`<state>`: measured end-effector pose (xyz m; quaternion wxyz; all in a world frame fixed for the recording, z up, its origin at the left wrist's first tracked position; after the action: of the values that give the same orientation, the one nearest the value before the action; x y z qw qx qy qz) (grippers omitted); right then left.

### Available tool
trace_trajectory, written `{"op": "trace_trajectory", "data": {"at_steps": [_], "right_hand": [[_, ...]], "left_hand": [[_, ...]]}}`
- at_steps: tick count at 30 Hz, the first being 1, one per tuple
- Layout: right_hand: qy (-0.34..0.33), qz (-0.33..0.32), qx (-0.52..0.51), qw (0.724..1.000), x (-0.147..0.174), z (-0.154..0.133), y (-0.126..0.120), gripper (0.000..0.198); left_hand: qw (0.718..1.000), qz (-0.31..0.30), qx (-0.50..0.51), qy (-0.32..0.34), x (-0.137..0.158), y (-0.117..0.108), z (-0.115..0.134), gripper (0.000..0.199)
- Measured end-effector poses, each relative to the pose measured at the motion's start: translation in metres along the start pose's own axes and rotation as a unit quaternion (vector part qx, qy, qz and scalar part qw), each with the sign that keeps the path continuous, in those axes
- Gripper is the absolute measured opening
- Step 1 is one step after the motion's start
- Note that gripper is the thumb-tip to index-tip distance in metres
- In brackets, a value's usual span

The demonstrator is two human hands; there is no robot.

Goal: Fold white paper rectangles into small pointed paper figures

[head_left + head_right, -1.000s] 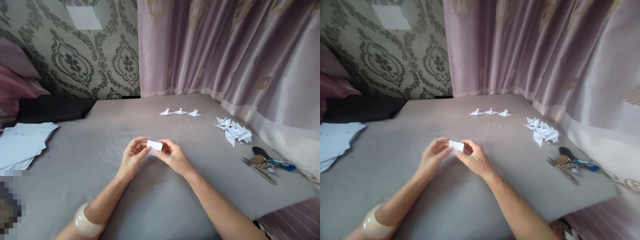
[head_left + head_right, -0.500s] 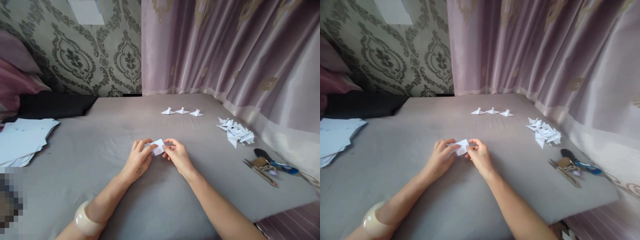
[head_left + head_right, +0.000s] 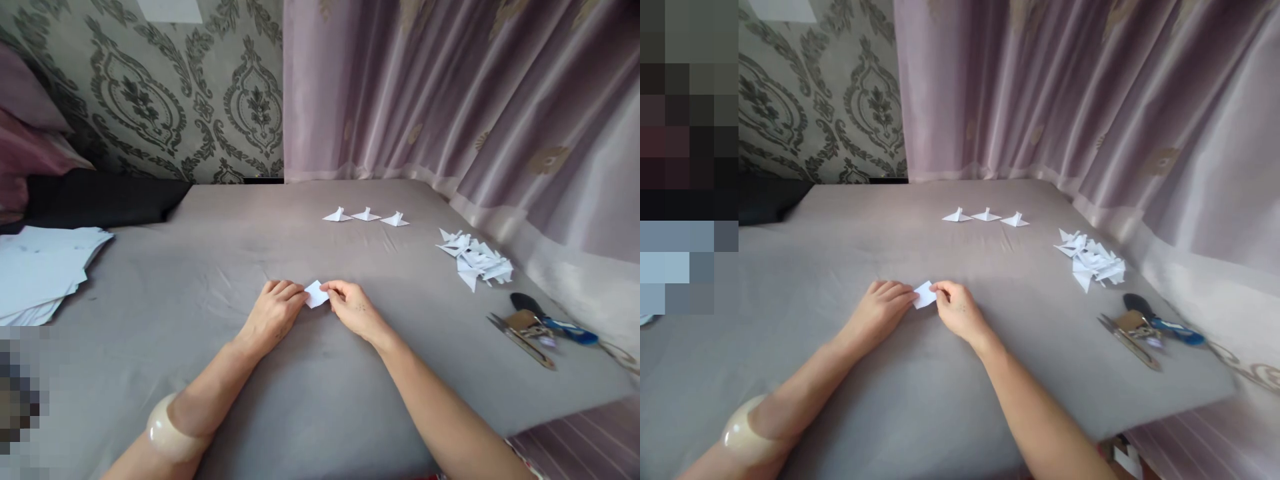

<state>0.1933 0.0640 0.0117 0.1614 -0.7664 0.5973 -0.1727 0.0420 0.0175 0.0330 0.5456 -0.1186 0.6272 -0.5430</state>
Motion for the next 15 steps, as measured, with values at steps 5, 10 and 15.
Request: {"op": "trace_trajectory", "data": {"at_steps": [5,10,15], "right_hand": [[-0.112,0.021,0.197,0.974,0.017,-0.024,-0.016,0.041],[-0.131,-0.001,0.250,0.959,0.021,-0.027,-0.012,0.025],[-0.129,0.012,0.263,0.956,0.017,-0.021,-0.008,0.017]], "left_hand": [[1.000,-0.010,-0.014,0.006,-0.002,-0.001,0.002,0.026],[1.000,-0.008,0.005,-0.018,-0.001,0.001,0.000,0.026],[0.995,0.001,0.037,-0.090,0.000,0.004,-0.008,0.027]]}}
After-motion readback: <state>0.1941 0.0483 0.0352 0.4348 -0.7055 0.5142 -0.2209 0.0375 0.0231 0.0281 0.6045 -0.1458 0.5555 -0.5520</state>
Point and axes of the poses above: each hand's wrist, its own x-axis away from the middle knuckle, its own y-axis out of the palm, z = x × y, the point moved 6 cm from there along -x, towards the middle knuckle, and after that the axes turned 9 degrees about z, right-handed, at the moved point
